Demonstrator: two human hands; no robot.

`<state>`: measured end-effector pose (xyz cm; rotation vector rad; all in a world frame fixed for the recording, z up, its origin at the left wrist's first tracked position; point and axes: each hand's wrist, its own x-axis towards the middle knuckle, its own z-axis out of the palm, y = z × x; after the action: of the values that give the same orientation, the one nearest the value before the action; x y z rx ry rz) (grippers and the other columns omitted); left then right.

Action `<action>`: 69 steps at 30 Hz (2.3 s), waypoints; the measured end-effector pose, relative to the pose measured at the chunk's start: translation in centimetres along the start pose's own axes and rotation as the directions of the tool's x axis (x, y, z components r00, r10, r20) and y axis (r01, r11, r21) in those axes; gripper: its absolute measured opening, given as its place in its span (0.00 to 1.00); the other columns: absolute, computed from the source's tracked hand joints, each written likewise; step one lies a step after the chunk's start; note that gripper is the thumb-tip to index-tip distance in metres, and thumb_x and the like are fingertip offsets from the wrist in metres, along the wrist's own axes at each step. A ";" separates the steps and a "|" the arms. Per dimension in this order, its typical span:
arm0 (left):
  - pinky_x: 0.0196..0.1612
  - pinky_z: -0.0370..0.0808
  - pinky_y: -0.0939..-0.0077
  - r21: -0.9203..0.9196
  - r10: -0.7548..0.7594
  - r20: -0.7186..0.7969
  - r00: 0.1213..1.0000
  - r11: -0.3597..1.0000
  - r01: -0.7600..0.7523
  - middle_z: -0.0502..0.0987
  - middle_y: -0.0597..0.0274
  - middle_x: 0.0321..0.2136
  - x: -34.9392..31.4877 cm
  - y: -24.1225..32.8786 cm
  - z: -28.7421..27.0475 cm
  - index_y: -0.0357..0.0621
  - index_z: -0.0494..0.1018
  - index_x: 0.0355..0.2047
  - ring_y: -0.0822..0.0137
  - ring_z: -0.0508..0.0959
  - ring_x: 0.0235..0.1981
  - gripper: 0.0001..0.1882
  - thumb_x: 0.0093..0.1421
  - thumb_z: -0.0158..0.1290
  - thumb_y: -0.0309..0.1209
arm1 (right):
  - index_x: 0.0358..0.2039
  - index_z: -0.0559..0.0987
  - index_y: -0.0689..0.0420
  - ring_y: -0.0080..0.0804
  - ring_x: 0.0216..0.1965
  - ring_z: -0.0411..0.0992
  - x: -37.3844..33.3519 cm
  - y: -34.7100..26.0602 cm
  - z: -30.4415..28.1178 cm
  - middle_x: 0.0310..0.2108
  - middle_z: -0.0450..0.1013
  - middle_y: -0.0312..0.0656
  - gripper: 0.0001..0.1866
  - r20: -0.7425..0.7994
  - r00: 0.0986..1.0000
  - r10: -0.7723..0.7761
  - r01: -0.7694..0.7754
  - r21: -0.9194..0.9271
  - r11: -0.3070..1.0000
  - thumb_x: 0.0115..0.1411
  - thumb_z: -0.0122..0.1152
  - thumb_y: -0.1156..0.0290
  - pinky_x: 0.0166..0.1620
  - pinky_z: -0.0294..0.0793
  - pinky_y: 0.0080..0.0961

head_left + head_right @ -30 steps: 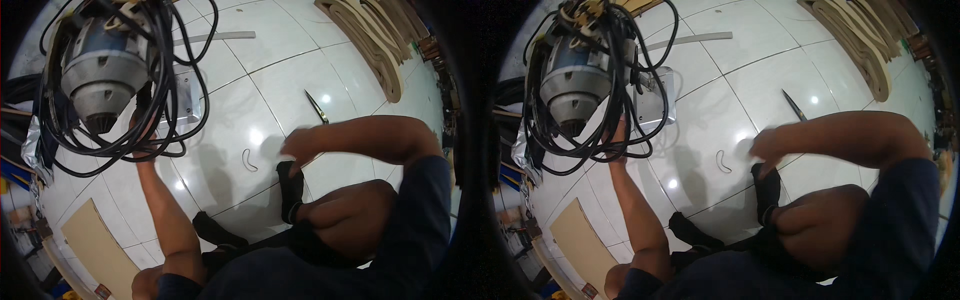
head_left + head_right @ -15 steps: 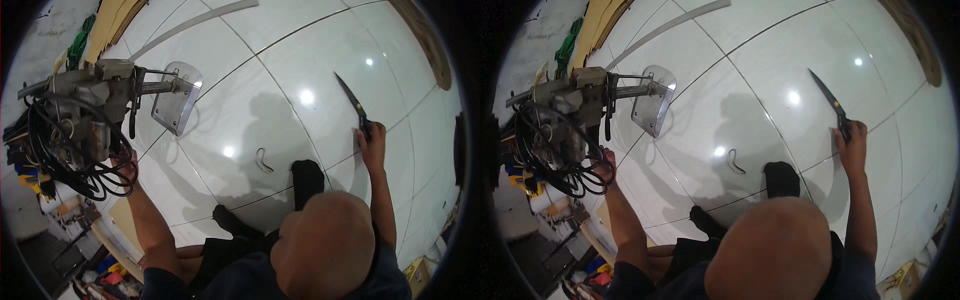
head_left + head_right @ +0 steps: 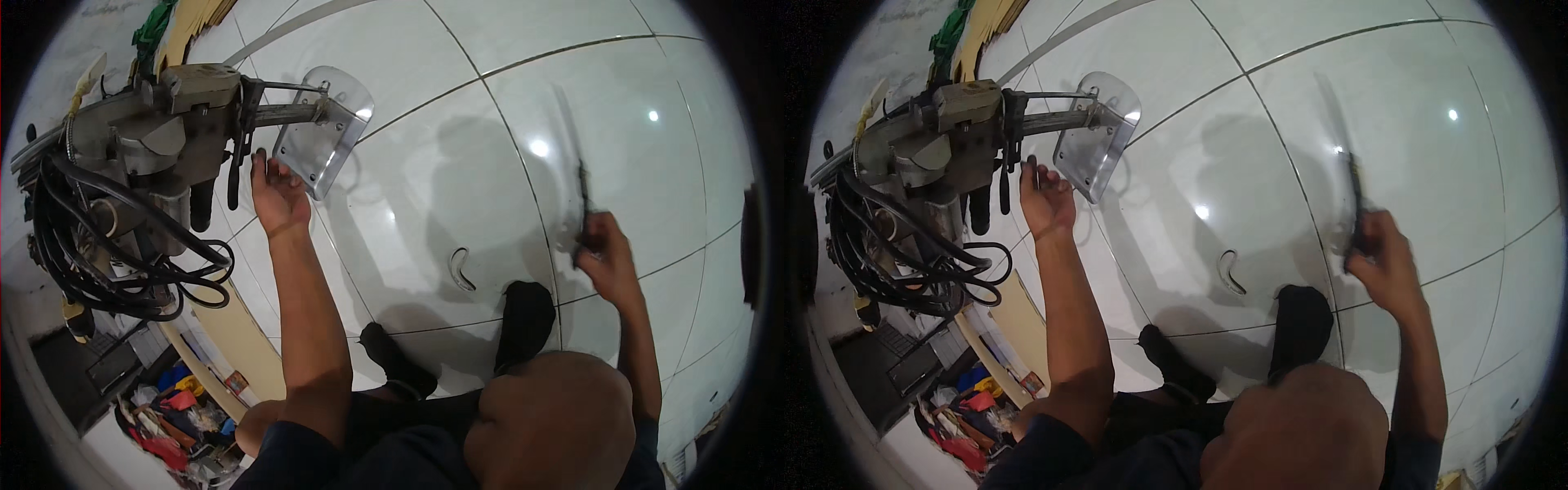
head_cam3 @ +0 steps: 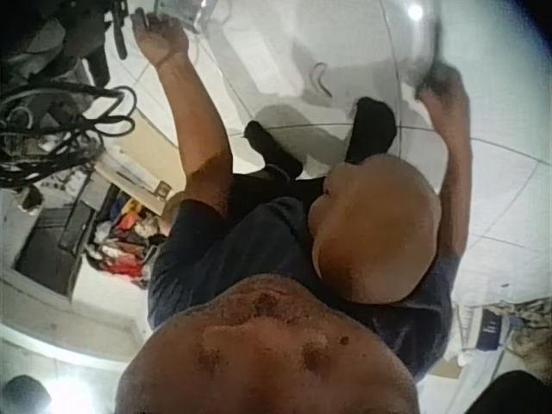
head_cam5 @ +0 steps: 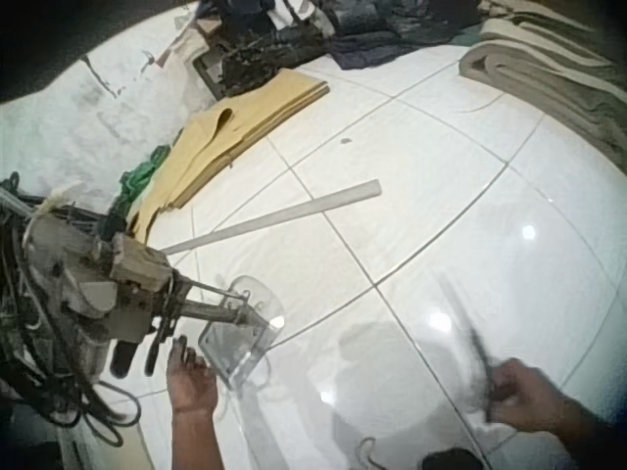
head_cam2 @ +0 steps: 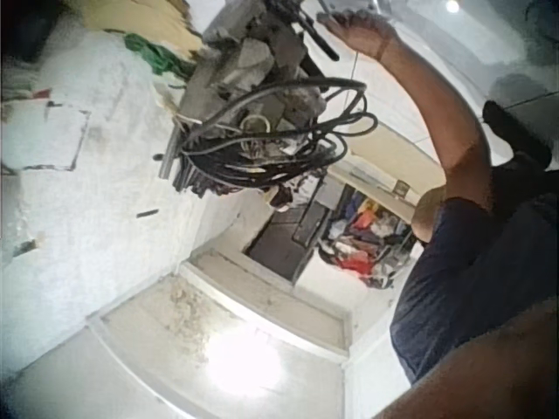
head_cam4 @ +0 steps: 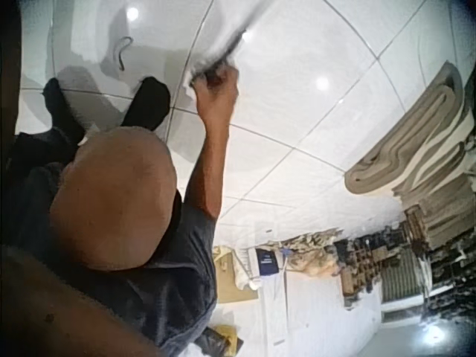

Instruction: The recorder is repairing or adjusting a industrial textile cutting or sewing machine component.

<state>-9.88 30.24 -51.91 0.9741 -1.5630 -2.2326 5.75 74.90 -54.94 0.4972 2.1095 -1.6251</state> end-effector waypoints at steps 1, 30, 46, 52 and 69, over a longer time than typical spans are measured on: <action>0.25 0.60 0.82 -0.047 0.012 0.045 0.999 0.999 -0.010 0.69 0.74 0.28 0.4 0.1 0.5 0.49 0.71 0.45 0.77 0.66 0.26 0.16 0.60 0.56 0.41 | 0.41 0.67 0.62 0.33 0.28 0.70 1.9 -0.4 1.5 0.29 0.70 0.45 0.19 0.062 0.989 -0.134 0.140 -0.109 0.984 0.46 0.59 0.75 0.38 0.72 0.28; 0.23 0.57 0.83 0.090 0.031 -0.157 0.987 0.996 -0.017 0.64 0.78 0.20 0.4 1.4 2.5 0.54 0.71 0.31 0.80 0.63 0.20 0.06 0.58 0.54 0.38 | 0.23 0.68 0.59 0.23 0.18 0.55 13.4 -10.9 19.6 0.14 0.60 0.32 0.26 0.609 0.732 -0.305 0.373 0.015 0.928 0.52 0.69 0.50 0.24 0.57 0.25; 0.26 0.57 0.80 0.147 0.141 -0.175 0.974 0.982 -0.116 0.64 0.75 0.21 0.2 0.4 0.7 0.52 0.72 0.31 0.80 0.63 0.22 0.05 0.59 0.52 0.37 | 0.22 0.71 0.58 0.44 0.19 0.68 11.8 -10.1 17.8 0.15 0.68 0.43 0.29 0.491 0.758 -0.430 0.538 -0.098 0.837 0.49 0.66 0.42 0.27 0.66 0.36; 0.30 0.61 0.74 0.616 0.500 -0.196 0.843 0.732 -0.291 0.70 0.65 0.25 2.3 -0.8 -2.0 0.40 0.74 0.31 0.70 0.65 0.26 0.12 0.60 0.49 0.37 | 0.26 0.72 0.59 0.49 0.24 0.71 7.4 -5.9 10.3 0.19 0.70 0.45 0.26 0.303 0.880 -0.366 0.458 -0.337 0.823 0.47 0.70 0.48 0.28 0.68 0.38; 0.30 0.66 0.78 0.763 0.366 0.106 0.925 0.566 -0.311 0.69 0.66 0.24 -12.8 -10.0 -15.6 0.38 0.69 0.23 0.74 0.67 0.26 0.06 0.58 0.49 0.22 | 0.37 0.73 0.63 0.47 0.32 0.72 -3.3 3.6 -6.3 0.30 0.74 0.50 0.18 -0.370 0.929 0.024 -0.253 -0.586 0.770 0.49 0.69 0.71 0.36 0.69 0.37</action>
<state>11.43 29.67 -59.25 0.7835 -2.4939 -1.2056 9.65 81.81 -54.72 0.7199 2.6164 -0.6905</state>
